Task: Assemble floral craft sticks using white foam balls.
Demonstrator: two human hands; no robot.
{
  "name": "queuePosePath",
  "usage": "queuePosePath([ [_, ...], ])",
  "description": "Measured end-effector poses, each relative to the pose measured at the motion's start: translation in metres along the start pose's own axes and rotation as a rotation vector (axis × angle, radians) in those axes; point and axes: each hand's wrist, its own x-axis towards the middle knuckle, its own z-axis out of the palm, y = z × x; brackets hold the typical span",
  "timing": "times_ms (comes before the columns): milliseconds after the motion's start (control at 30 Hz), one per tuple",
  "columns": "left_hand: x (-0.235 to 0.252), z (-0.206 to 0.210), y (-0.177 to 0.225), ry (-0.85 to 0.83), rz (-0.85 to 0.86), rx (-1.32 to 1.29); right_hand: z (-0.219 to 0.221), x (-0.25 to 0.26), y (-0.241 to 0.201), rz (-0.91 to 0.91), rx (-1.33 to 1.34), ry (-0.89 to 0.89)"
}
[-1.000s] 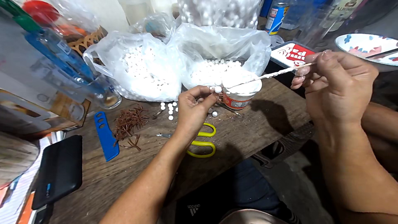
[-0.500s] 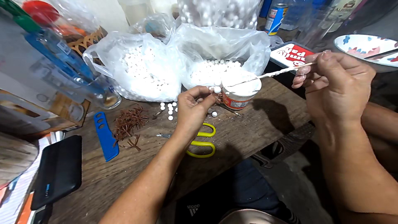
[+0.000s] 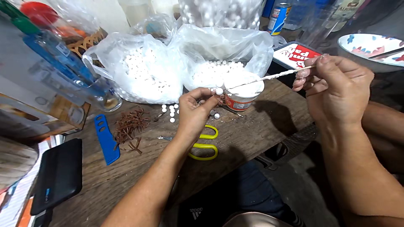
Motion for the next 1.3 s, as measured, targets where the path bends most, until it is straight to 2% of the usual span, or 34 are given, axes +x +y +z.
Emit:
queuePosePath([
  [733,-0.003,-0.002,0.003,-0.040,-0.005,0.037,0.000,-0.002,-0.001,0.086,0.034,0.035],
  [967,-0.004,-0.001,0.002,-0.039,-0.002,0.039,0.003,-0.002,0.002,0.086,0.036,0.013],
  [1300,-0.003,-0.002,0.002,-0.033,-0.013,0.046,-0.014,0.005,0.004,0.050,-0.014,0.077],
])
